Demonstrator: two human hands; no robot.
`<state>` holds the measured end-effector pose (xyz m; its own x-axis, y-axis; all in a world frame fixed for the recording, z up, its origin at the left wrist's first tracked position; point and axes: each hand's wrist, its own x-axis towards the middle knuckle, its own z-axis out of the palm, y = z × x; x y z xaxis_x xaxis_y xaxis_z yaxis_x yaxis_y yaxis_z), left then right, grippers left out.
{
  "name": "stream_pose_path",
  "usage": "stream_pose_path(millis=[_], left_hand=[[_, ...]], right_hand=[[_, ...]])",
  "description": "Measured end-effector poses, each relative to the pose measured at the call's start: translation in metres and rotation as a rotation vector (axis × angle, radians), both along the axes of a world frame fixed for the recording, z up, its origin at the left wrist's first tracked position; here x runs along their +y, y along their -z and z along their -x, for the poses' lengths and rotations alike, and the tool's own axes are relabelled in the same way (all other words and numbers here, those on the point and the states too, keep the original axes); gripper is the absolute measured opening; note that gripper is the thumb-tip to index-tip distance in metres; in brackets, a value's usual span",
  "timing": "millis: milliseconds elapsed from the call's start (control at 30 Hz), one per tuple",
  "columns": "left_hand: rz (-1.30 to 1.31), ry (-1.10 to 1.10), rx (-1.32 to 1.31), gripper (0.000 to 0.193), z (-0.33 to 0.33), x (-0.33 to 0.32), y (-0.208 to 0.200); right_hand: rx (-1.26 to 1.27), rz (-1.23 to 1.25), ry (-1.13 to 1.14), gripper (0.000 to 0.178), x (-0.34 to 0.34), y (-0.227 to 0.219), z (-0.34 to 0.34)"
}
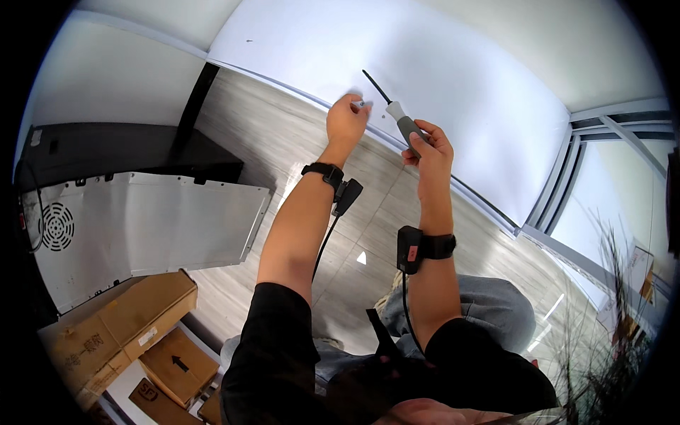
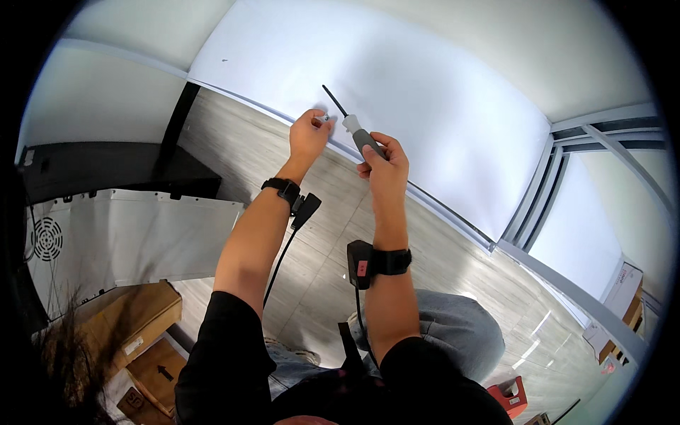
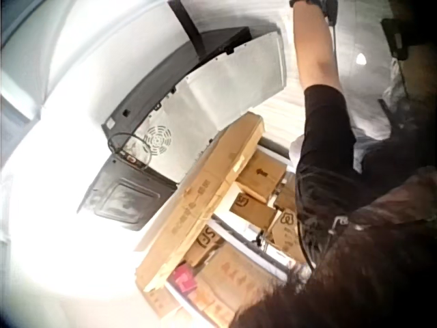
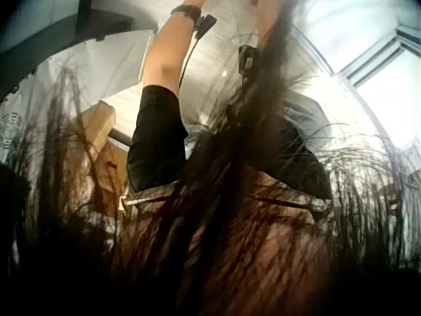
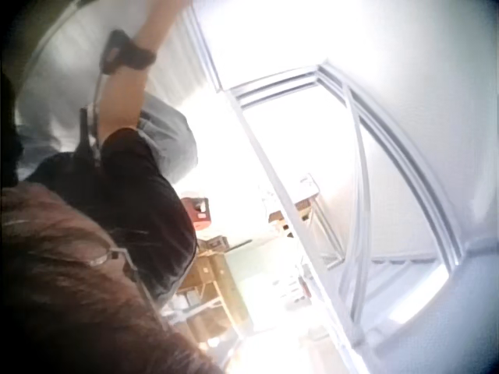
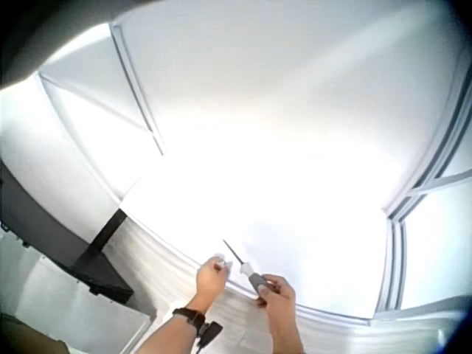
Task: The person uses a screwdriver to tighten screws on the back panel of a white appliance, likely a refrigerator, securing it to a wall or frame. The person then wipes the top of a nearby cardboard box with a blue cloth.
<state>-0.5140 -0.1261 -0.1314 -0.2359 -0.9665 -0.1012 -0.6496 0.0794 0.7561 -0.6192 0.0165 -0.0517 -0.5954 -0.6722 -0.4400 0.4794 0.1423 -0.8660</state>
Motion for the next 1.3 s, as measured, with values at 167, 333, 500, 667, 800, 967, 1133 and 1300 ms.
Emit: stream_pose_path(millis=[167, 333, 500, 667, 800, 967, 1133, 1300], left_hand=[[0.051, -0.105, -0.125, 0.029, 0.01, -0.005, 0.011], [0.084, -0.129, -0.127, 0.019, 0.02, -0.002, 0.013], [0.134, -0.105, -0.18, 0.016, 0.023, -0.005, 0.016], [0.209, -0.078, 0.001, 0.011, 0.014, -0.01, 0.004], [-0.058, -0.074, 0.539, 0.006, -0.031, -0.006, -0.022], [-0.162, -0.223, 0.582, 0.006, -0.137, 0.019, -0.063], [-0.242, -0.488, 0.715, 0.006, -0.254, 0.041, -0.082], [-0.281, -0.559, 0.926, 0.009, -0.311, 0.062, -0.087]], right_hand=[[-0.051, 0.025, 0.021, 0.028, -0.003, 0.001, 0.006], [-0.043, 0.041, 0.022, 0.028, -0.004, 0.004, 0.01], [-0.059, 0.026, 0.034, 0.027, -0.004, 0.004, 0.011], [-0.01, 0.062, 0.014, 0.026, -0.009, 0.0, 0.009], [-0.004, 0.12, -0.097, 0.025, -0.014, -0.005, -0.007], [0.014, 0.126, -0.386, 0.022, -0.029, -0.029, -0.044], [0.022, 0.109, -0.646, 0.022, -0.046, -0.038, -0.12], [-0.008, 0.181, -0.698, 0.02, -0.043, -0.036, -0.171]])
